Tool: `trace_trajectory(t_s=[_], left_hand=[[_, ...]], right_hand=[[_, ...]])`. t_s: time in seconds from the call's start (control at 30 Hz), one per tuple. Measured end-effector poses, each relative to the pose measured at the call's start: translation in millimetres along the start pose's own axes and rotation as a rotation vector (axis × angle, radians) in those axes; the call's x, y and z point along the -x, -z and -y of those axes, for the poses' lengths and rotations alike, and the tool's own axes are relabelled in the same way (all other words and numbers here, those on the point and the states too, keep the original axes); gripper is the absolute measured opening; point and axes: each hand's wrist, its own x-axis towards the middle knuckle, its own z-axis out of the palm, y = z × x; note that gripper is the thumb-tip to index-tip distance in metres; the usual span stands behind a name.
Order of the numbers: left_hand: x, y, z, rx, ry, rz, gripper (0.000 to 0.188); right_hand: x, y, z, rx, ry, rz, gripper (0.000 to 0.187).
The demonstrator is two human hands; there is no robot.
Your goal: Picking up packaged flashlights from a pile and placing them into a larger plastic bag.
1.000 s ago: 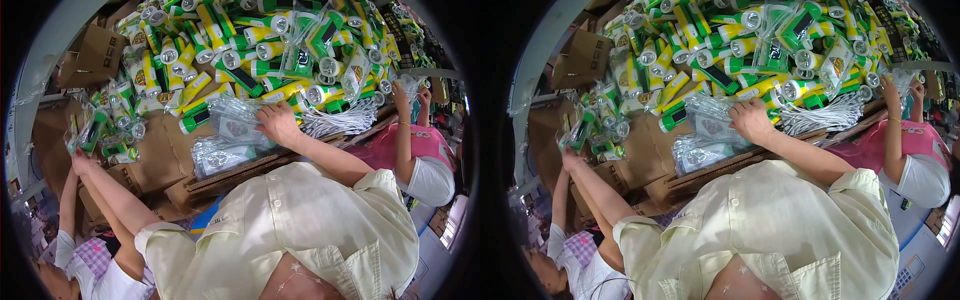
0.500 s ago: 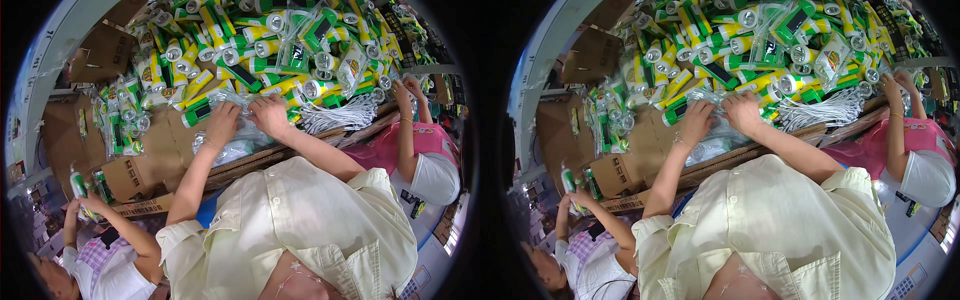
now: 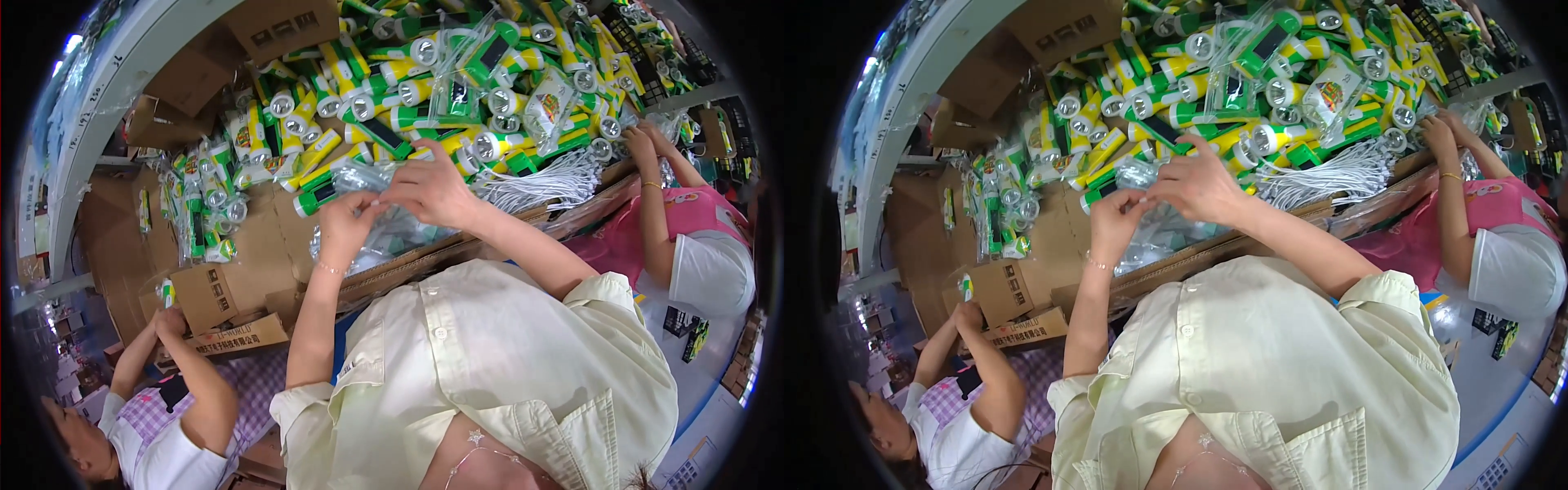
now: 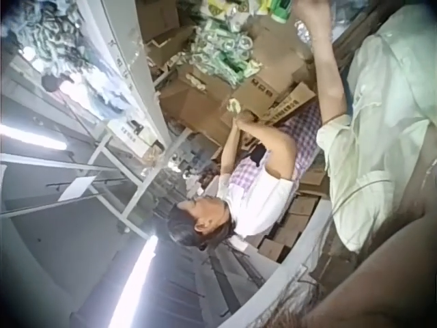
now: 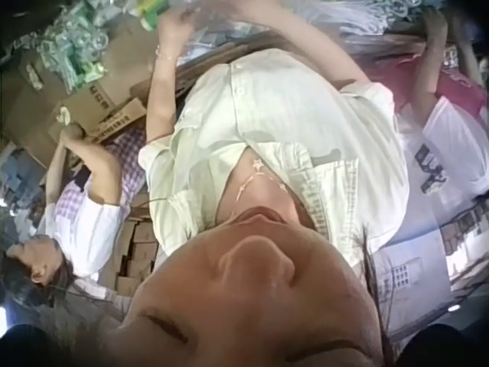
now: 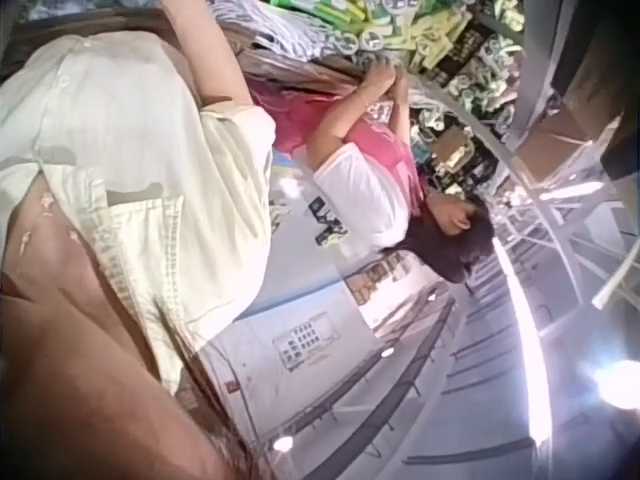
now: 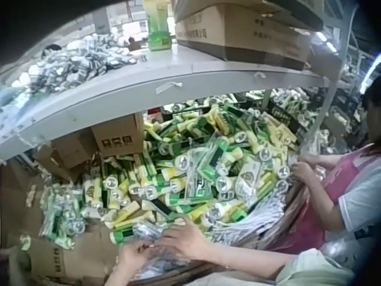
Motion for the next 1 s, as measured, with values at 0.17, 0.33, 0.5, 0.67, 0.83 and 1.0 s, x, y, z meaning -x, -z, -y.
trace_trajectory(t_s=[0.17,0.33,0.5,0.67,0.83,1.0], left_hand=[[21,3,-14,0.048,0.092,0.069,0.014],[39,20,-22,-0.248,-0.045,0.075,0.015],[36,21,-17,-0.207,-0.239,-0.032,0.016],[38,6,-20,-0.223,0.025,-0.006,0.014],[42,26,9,-0.579,0.133,-0.195,0.014],[51,25,46,-0.476,0.376,-0.138,0.019]], right_hand=[[3,15,4,-0.048,0.149,0.142,0.018],[23,32,-5,0.028,0.096,0.411,0.020],[10,43,9,0.090,0.216,0.457,0.018],[-2,33,15,0.072,0.254,0.346,0.017],[7,45,-19,0.417,0.091,0.871,0.007],[-67,61,-73,-0.278,-0.352,0.862,0.029]])
